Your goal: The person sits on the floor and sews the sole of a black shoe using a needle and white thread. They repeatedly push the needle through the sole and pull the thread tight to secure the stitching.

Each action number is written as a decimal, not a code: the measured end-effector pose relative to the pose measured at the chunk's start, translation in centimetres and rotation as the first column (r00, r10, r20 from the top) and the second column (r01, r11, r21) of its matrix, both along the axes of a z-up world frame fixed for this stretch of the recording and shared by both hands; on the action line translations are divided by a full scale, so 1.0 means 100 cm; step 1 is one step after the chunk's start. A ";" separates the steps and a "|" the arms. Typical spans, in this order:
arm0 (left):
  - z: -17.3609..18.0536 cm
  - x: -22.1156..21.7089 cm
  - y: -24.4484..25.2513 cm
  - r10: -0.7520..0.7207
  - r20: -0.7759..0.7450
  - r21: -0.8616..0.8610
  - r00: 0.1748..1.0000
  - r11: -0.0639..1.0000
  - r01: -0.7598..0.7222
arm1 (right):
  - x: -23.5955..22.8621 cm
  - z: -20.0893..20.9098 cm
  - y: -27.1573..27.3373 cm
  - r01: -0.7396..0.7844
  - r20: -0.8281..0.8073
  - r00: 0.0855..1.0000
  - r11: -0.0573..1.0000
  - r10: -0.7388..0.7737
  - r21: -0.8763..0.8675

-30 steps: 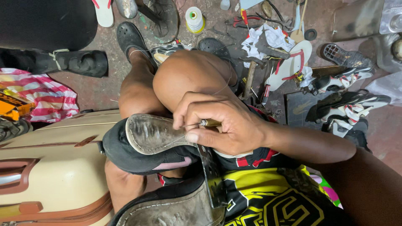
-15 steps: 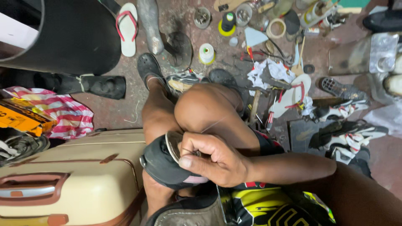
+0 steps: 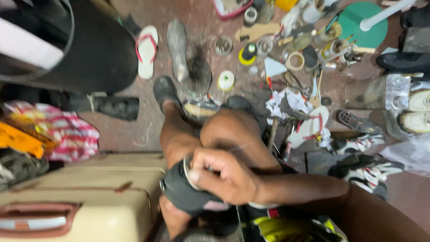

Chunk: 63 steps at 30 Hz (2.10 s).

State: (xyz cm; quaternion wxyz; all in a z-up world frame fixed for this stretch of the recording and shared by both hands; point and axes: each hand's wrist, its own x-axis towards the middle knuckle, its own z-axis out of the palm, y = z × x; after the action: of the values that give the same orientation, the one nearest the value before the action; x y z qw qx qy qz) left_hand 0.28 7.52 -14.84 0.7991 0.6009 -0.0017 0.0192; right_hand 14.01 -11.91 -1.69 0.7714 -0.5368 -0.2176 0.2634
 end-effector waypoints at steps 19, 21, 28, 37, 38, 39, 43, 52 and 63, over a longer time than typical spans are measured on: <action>0.092 0.010 -0.014 0.126 -0.338 0.091 0.933 0.991 -0.101 | -0.003 -0.014 -0.030 -0.010 -0.339 0.941 0.999 -0.006 -0.047; 0.094 0.002 -0.011 0.135 -0.362 0.061 0.922 0.991 -0.121 | 0.001 -0.015 -0.044 0.015 -0.244 0.969 0.994 -0.040 -0.106; 0.110 -0.003 -0.013 0.141 -0.378 0.277 0.915 0.960 -0.033 | -0.004 -0.028 -0.086 0.298 0.209 0.948 0.895 -0.239 -0.332; 0.116 -0.009 -0.037 0.375 -0.297 0.496 0.878 0.846 -0.194 | -0.029 -0.020 -0.077 0.132 0.351 0.936 0.959 -0.037 -0.250; 0.115 -0.011 -0.036 0.365 -0.275 0.507 0.890 0.841 -0.188 | -0.028 -0.020 -0.077 0.105 0.363 0.932 0.967 -0.014 -0.234; 0.115 -0.013 -0.033 0.371 -0.270 0.529 0.889 0.828 -0.184 | -0.027 -0.021 -0.076 0.097 0.374 0.927 0.969 -0.005 -0.227; 0.113 -0.016 -0.028 0.392 -0.283 0.527 0.875 0.826 -0.200 | -0.024 -0.023 -0.075 0.050 0.379 0.924 0.969 0.047 -0.241; 0.114 -0.019 -0.004 0.266 -0.353 0.423 0.897 0.900 -0.101 | -0.022 -0.027 -0.073 0.039 0.446 0.894 0.984 0.044 -0.175; 0.130 -0.014 -0.015 0.341 -0.338 0.529 0.877 0.840 -0.122 | -0.022 -0.027 -0.069 0.053 0.489 0.870 0.975 0.061 -0.216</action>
State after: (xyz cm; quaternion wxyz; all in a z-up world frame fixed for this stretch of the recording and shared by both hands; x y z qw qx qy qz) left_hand -1.10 5.98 -1.82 0.5920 0.7695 0.2392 -0.0124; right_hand 11.78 -18.81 -4.40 0.6250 -0.6687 -0.3769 0.1422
